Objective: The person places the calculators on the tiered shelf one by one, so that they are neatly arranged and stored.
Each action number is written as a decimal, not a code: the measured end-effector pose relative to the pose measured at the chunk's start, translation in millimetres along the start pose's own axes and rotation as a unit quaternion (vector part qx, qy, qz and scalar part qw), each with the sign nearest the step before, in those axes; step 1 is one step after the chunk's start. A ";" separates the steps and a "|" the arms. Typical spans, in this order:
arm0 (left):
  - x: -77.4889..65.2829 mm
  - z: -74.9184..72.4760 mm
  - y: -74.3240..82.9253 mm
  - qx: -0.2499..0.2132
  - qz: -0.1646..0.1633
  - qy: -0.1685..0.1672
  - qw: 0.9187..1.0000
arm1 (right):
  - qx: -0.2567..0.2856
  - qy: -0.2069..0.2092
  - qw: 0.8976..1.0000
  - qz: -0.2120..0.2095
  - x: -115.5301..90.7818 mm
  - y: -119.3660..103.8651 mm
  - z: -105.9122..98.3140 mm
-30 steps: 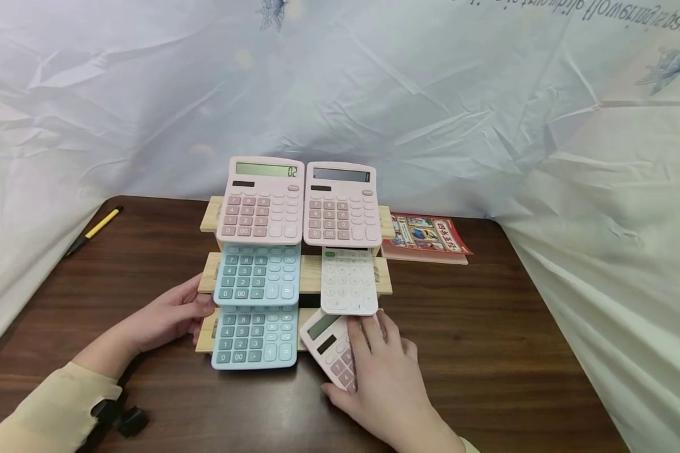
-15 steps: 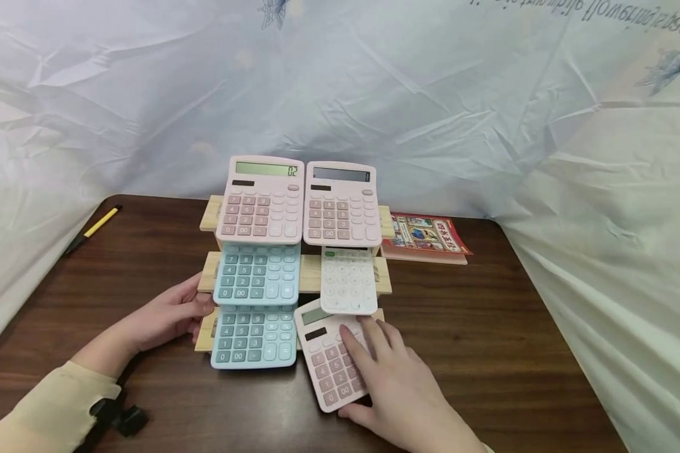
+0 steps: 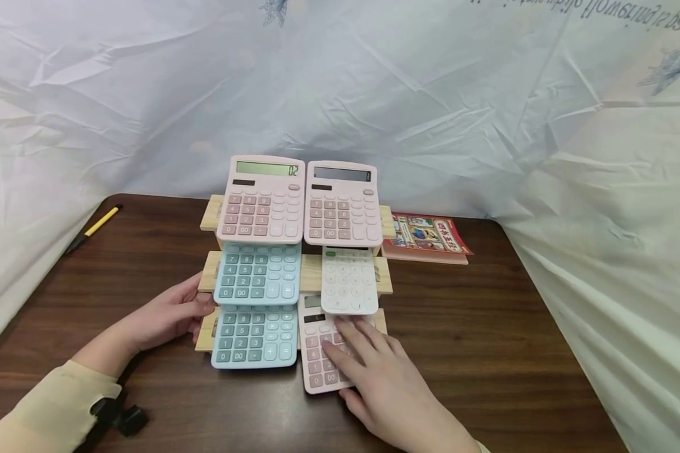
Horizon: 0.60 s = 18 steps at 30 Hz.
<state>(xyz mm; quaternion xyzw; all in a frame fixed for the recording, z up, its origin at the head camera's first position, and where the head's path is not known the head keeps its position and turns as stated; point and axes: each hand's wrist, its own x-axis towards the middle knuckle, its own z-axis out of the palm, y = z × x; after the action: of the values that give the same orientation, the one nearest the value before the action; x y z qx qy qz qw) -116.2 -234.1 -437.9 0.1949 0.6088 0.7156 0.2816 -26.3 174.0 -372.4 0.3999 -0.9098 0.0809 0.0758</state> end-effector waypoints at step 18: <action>-1.1 1.1 1.4 0.001 0.002 0.001 1.000 | 0.013 0.017 0.999 0.025 12.3 7.6 7.4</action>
<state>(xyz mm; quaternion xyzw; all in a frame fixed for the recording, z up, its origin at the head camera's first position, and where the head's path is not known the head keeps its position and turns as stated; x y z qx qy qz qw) -114.9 -234.0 -436.3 0.1957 0.6096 0.7154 0.2797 -40.6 168.7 -377.8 0.3766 -0.9170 0.1013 0.0836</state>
